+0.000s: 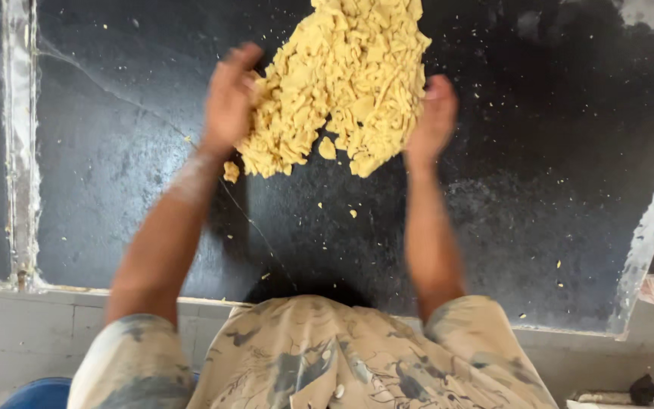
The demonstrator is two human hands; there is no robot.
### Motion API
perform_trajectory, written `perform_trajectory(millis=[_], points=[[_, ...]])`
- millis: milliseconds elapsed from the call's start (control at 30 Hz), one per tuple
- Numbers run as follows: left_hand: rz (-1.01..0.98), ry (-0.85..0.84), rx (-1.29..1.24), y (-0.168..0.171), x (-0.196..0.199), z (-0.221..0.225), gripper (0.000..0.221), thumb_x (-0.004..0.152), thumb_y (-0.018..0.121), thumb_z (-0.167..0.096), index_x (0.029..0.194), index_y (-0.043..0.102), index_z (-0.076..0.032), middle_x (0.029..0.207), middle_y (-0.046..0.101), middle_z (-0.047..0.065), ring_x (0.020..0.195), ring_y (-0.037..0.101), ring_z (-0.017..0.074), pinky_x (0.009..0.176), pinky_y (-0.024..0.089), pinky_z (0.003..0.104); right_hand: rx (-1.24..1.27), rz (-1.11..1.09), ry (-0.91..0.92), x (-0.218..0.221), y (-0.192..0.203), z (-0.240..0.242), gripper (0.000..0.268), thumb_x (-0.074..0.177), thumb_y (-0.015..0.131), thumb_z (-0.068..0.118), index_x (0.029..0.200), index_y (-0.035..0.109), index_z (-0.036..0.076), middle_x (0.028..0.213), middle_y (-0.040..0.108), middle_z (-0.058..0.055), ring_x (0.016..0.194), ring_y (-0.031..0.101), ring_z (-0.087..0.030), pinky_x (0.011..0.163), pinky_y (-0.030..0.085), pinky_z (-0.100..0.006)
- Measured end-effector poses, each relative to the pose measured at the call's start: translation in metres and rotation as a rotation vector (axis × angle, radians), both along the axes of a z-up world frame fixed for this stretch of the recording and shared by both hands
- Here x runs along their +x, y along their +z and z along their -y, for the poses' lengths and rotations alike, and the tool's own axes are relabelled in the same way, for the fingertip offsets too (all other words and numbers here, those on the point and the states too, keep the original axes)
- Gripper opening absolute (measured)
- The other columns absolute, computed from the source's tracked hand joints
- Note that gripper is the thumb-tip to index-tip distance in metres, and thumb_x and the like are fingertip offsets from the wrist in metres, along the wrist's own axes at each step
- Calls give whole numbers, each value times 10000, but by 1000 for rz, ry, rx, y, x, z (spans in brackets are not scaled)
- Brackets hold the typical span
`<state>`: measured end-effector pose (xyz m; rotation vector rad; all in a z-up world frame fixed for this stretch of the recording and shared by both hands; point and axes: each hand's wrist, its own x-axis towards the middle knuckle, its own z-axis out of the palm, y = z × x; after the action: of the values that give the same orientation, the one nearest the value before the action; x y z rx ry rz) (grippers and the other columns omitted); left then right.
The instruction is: The person gathers scraps of yellow dough on a dark surface and kneads them together by hand into a smooth log.
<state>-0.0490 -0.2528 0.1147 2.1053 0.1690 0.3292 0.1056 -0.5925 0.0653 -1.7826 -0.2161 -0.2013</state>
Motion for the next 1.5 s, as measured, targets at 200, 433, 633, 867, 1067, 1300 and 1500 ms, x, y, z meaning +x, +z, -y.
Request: perform_trajectory(millis=[200,433,633,867,1067,1300,1500], points=[[88,35,-196,-13,1,91,673,943,540,-213,1581,396,-56,1647,336,232,1533,313,385,1251,291,461,-420,191,-61,-84,-3,-68,491,1108,563,263,1488,486,-38,1499,494,-252,1418,479,-413,1193,402,-444],[215,-39,-111,-10,-6,70,600,1003,534,-213,1579,436,-80,1679,354,209,1575,324,371,1307,283,454,-416,350,131,-88,39,-42,545,1065,636,321,1462,483,-19,1508,464,-270,1414,465,-429,1186,389,-461],[263,7,-17,-3,12,101,483,997,541,-331,1412,607,-94,1423,612,176,1366,522,372,1177,389,470,-550,322,55,-84,12,-75,470,1034,688,341,1427,565,114,1455,572,-123,1381,532,-339,1162,442,-457],[220,-174,32,-11,-27,94,472,994,537,-369,1359,638,-86,1381,624,170,1309,545,378,1131,398,480,-618,295,197,-147,24,-62,594,1050,700,333,1533,447,96,1534,483,-173,1446,425,-373,1193,334,-504],[141,-312,91,-9,-84,84,614,1006,553,-469,1469,547,-66,1516,503,214,1429,444,411,1194,330,522,-656,250,419,-215,66,-57,1159,785,866,508,1618,205,46,1629,170,-296,1504,190,-480,1197,183,-615],[219,-304,485,-6,-111,103,1151,891,526,-852,1544,411,89,1607,322,289,1494,237,500,1212,184,646,-944,381,277,-239,55,-71,1099,891,871,479,1661,216,49,1715,87,-272,1592,79,-499,1272,126,-654],[195,-280,562,-14,-53,100,1037,874,515,-873,1356,569,44,1355,529,240,1272,464,439,1095,318,603,-917,409,305,-182,22,-66,817,833,843,430,1425,442,35,1587,389,-195,1522,297,-429,1211,229,-620]])
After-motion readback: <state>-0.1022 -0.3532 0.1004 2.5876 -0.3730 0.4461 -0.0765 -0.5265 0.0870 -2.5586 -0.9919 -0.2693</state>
